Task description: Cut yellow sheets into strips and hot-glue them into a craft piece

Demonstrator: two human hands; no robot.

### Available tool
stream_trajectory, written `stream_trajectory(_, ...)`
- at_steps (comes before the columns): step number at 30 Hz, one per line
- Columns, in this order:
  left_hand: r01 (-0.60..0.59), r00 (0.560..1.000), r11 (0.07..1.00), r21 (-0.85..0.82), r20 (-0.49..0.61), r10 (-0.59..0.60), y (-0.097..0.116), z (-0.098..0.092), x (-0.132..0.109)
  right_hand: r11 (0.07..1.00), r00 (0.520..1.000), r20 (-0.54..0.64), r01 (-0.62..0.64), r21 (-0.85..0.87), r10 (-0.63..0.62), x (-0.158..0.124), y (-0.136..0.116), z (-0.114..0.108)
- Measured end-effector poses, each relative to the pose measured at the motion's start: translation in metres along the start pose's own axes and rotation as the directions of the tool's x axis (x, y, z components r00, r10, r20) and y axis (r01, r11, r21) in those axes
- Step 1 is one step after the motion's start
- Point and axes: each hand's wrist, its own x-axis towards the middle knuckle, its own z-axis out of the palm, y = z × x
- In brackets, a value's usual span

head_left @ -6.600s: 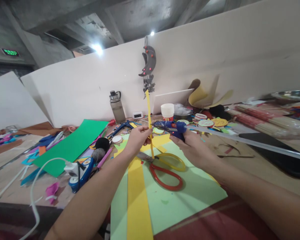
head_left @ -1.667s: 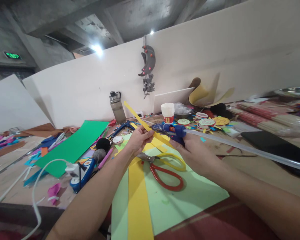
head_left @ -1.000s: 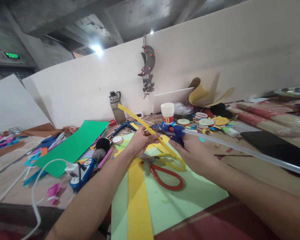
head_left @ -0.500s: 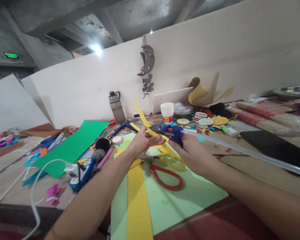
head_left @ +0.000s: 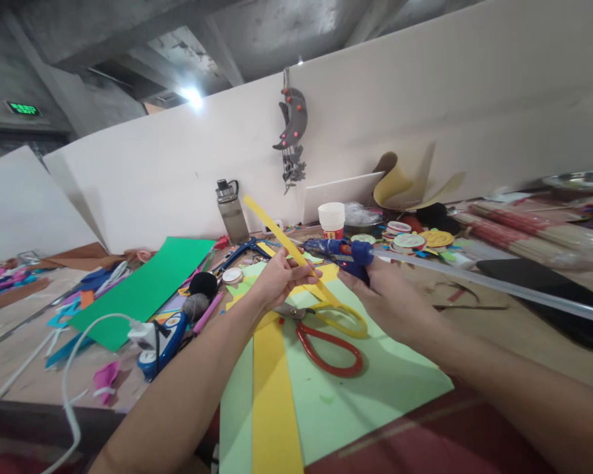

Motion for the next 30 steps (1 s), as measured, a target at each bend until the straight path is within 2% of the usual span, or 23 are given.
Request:
stream_trajectory(13, 0.0, 1.0, 0.996, 0.093, 0.001, 0.0, 0.0024, 0.0041, -0.0013, 1.0, 1.0, -0.02, 0.014, 0.0, -0.014, -0.0002, -0.001, 0.0001)
stream_trajectory(30, -0.009, 1.0, 0.999, 0.053, 0.017, 0.008, 0.0021, 0.0008, 0.0002, 1.0, 1.0, -0.003, 0.029, 0.0, -0.029, -0.0004, -0.0006, 0.0008)
